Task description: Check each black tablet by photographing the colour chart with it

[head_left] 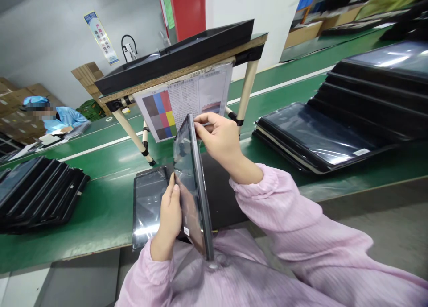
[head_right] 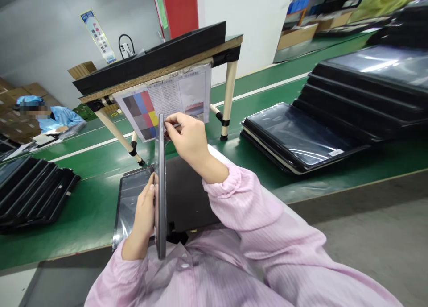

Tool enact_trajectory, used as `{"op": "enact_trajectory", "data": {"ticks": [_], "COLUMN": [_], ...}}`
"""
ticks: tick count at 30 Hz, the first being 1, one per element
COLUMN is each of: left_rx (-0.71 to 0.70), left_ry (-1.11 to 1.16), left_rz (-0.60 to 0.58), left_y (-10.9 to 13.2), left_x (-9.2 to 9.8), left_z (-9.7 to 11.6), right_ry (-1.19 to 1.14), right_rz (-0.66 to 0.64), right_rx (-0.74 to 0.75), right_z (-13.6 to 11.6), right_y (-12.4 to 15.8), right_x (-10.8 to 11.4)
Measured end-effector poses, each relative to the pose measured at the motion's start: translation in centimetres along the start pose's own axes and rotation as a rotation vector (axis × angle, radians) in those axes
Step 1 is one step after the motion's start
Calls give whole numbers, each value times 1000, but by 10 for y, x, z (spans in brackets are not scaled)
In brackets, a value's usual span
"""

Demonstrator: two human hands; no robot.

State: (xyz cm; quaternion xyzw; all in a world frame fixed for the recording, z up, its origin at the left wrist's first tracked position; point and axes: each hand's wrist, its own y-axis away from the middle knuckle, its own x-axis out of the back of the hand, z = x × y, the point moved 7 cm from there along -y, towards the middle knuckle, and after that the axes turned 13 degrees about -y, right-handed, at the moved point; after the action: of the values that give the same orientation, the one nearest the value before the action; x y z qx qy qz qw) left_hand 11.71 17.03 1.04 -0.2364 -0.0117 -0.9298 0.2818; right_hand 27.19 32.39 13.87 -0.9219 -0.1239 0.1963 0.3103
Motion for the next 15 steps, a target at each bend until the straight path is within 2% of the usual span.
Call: {"op": "enact_trajectory", "data": {"ticks": [5, 10, 12, 15], "left_rx": [-1, -30, -54, -74], "left_ry": [-49, -68, -46, 6], "left_rz": [8, 63, 88, 130], "left_y": [-2, 1, 0, -6], "left_x": [2, 8, 11, 18], "left_z": [0, 3, 6, 10], "right_ry": [45, -212, -326, -477], "right_rz": [31, 135, 119, 79], "right_rx": [15, -237, -338, -365], "right_z": [1, 24, 31, 30], "right_y": [-2, -7, -5, 1], "right_x": [4, 10, 6, 1]}}
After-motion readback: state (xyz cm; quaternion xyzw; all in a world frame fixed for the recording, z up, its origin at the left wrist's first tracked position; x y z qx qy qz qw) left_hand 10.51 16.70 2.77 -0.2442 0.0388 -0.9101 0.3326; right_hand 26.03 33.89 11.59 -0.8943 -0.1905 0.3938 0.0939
